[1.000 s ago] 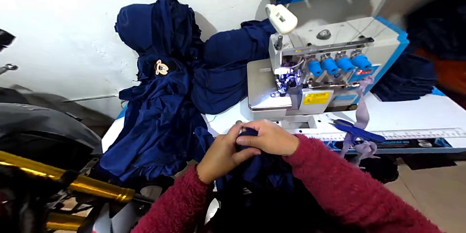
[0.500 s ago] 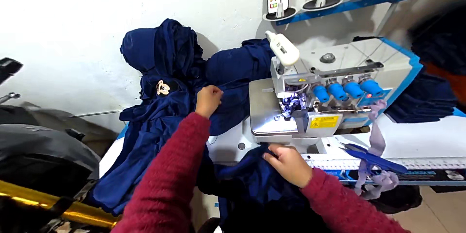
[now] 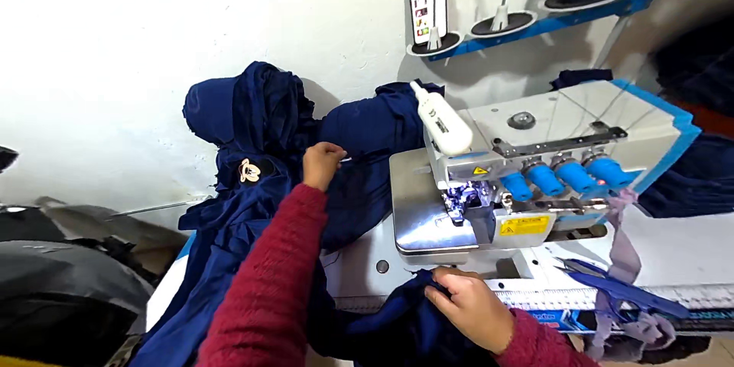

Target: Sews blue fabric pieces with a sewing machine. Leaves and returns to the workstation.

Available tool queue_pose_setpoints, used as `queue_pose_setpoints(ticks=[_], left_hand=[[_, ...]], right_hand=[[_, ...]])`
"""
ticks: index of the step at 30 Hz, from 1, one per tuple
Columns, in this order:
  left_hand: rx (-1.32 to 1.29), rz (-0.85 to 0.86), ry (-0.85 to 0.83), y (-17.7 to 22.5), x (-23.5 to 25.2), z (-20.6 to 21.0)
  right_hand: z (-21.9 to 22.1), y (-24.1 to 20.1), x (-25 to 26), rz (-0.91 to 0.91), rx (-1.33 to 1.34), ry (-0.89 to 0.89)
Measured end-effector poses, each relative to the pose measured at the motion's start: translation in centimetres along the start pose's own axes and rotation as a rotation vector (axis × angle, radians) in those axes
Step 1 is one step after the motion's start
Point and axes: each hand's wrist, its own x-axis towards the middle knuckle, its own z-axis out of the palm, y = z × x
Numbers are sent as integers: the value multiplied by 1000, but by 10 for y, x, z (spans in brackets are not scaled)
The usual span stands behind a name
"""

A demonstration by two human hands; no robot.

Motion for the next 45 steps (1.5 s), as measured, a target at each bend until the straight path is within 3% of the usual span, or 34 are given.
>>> queue_pose_setpoints(ticks=[3,5,8,9,11,12,14,16,17,19,20,24,28,31,35,38,45], left_hand=[[-205,126,-71,35,-68,-30],[-313,359,-231,60,-131,-28],[-318,838,-370,90,-210,15],[-245,973,-335,99,-225,37],[-56,1130,-249,111,-235,80],[36,1127,-269,114,-232,95],[193,1022,-379,120,-224,111],[256,954,-410,125,-220,112],[265,948,-395,126,-219,108],[248,968,-360,123,-218,93],[234,978,-332,122,-217,83],[184,841,-115,95,-199,27],[154,341,106,48,-123,-12],[231,150,66,19,-56,-11],[307,271,-103,-5,4,37],[278,266,-125,-5,23,68],[256,409,-82,-6,25,70]], right_hand=[[-5,-7,3,31,20,-70],[-7,-12,2,18,-11,-95],[-11,-24,-4,37,31,-53],[-13,-34,-7,138,145,-21],[-7,-53,-12,599,460,48],[10,-54,-13,755,489,243],[30,-48,-14,698,603,486],[5,-49,-10,561,759,263],[-4,-43,-9,434,684,82],[-8,-28,-7,48,221,-33],[-10,-25,-6,-50,117,-38],[-11,-15,-1,9,65,-132],[-15,-7,-1,32,173,-211],[-17,-2,0,7,273,-252],[-16,4,-1,24,323,-220],[-13,6,-2,61,364,-151],[-18,8,-3,182,507,-114]])
